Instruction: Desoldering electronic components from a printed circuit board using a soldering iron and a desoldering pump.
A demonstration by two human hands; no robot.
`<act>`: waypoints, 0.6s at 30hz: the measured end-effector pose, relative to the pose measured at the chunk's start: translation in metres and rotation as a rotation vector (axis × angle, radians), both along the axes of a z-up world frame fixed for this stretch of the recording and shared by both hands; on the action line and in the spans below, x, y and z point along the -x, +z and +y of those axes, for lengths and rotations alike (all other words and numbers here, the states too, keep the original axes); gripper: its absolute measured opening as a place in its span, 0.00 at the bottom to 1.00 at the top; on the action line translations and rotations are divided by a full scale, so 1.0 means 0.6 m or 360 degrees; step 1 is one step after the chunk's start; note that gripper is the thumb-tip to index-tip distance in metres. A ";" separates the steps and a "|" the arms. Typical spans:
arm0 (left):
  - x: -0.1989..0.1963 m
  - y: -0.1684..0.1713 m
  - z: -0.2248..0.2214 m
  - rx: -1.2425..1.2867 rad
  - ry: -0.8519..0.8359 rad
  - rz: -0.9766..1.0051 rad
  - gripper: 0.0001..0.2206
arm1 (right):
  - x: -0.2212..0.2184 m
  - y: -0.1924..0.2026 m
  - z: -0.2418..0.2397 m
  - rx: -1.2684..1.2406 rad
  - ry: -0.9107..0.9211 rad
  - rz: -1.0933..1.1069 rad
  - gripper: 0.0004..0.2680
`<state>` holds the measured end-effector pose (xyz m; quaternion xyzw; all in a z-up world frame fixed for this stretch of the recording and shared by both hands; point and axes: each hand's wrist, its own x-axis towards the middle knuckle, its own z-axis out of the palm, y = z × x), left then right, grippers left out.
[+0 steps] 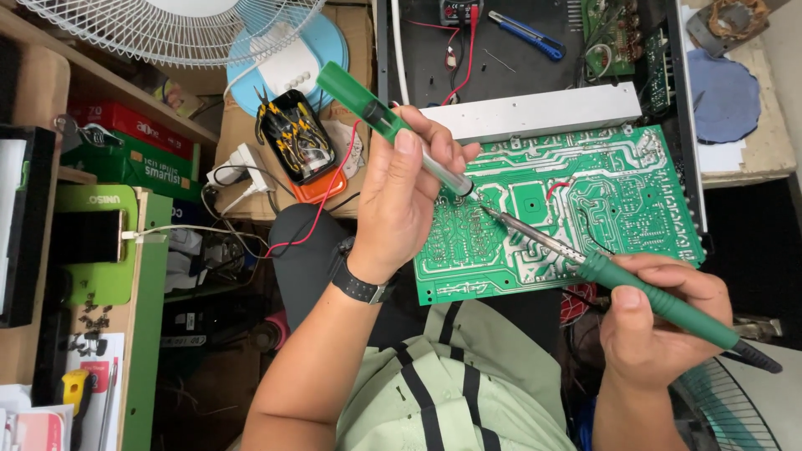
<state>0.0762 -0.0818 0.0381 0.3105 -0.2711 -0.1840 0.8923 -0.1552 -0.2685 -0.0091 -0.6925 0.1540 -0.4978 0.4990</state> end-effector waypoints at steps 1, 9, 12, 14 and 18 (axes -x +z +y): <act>0.000 0.000 0.001 -0.0001 0.0001 0.0001 0.09 | -0.002 0.001 0.001 -0.0001 0.0001 0.0001 0.15; 0.001 -0.012 0.000 -0.0035 -0.0023 0.0001 0.11 | -0.003 0.007 0.003 0.0044 0.0031 0.0002 0.15; 0.000 -0.012 -0.001 -0.0078 -0.0005 -0.0051 0.13 | -0.006 0.009 0.004 0.0058 0.0035 -0.0006 0.15; 0.001 -0.009 -0.002 -0.0096 0.0016 -0.0104 0.13 | -0.004 0.007 0.002 0.0051 0.0043 -0.0009 0.15; 0.006 -0.001 0.000 -0.0175 0.0044 -0.0209 0.15 | -0.002 0.005 -0.001 0.0106 0.0022 0.0013 0.15</act>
